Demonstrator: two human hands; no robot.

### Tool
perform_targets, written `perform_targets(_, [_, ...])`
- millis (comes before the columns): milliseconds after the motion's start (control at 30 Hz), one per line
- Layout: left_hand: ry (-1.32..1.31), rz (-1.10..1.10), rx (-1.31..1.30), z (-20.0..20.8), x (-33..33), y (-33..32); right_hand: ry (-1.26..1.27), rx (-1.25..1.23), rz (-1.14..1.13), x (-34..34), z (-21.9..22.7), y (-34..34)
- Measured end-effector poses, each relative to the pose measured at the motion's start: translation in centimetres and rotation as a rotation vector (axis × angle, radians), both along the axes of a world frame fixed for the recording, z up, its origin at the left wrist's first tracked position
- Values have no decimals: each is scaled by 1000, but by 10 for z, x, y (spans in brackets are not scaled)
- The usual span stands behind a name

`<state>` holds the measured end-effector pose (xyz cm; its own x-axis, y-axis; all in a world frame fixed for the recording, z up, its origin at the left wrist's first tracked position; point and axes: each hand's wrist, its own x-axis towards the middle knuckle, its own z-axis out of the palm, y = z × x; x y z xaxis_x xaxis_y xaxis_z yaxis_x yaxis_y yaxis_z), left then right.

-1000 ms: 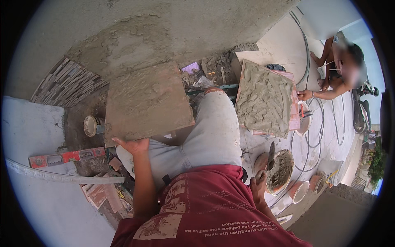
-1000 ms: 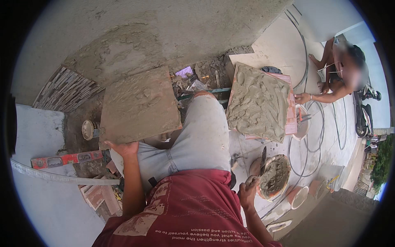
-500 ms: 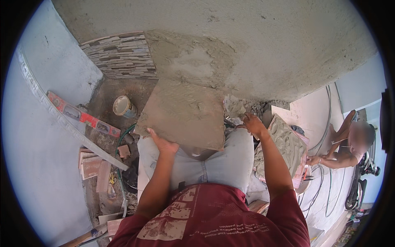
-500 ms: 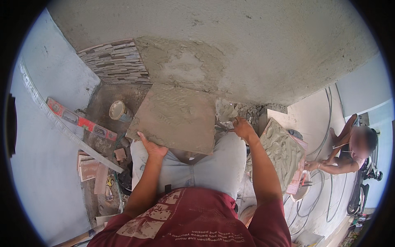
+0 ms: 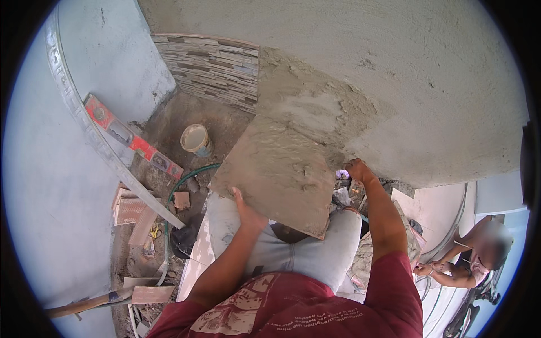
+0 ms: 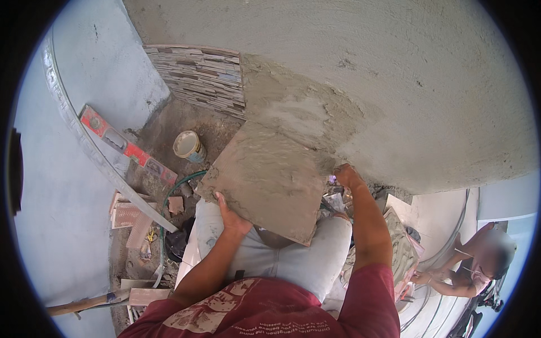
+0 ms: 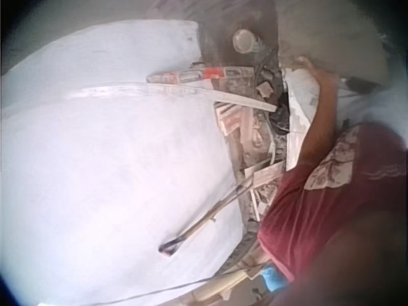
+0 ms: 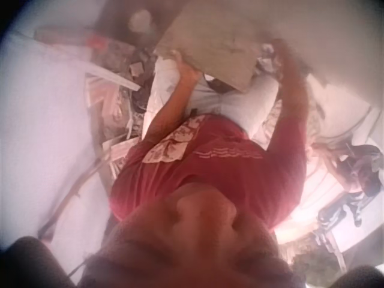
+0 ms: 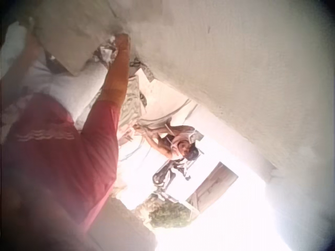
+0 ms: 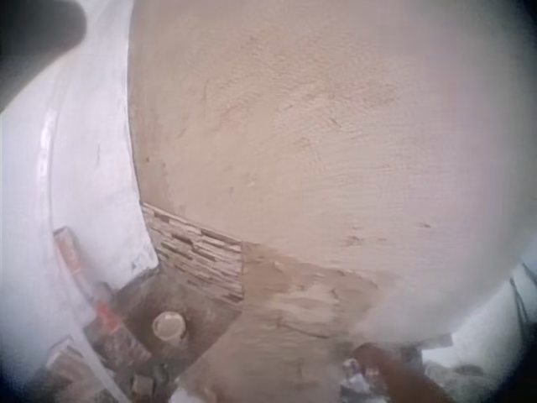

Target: The person applies mortar to a wall using a trowel and places a stone tile onto the surface. They adjust the tile with their hands and use a hammer to tap it into place. The person uses a level to check alignment and continues applying mortar and placing tiles.

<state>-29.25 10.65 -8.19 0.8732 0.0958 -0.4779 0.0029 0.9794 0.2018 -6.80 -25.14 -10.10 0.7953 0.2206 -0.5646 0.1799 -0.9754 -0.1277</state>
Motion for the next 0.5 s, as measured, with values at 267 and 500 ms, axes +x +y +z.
perform_targets(267, [-54, -20, 38, 2, -2, -2, -71, 156, 3, -12, 38, 68])
perform_targets(500, [95, 18, -26, 2, -2, -2, 39, 113, 156, -55, 88, 100])
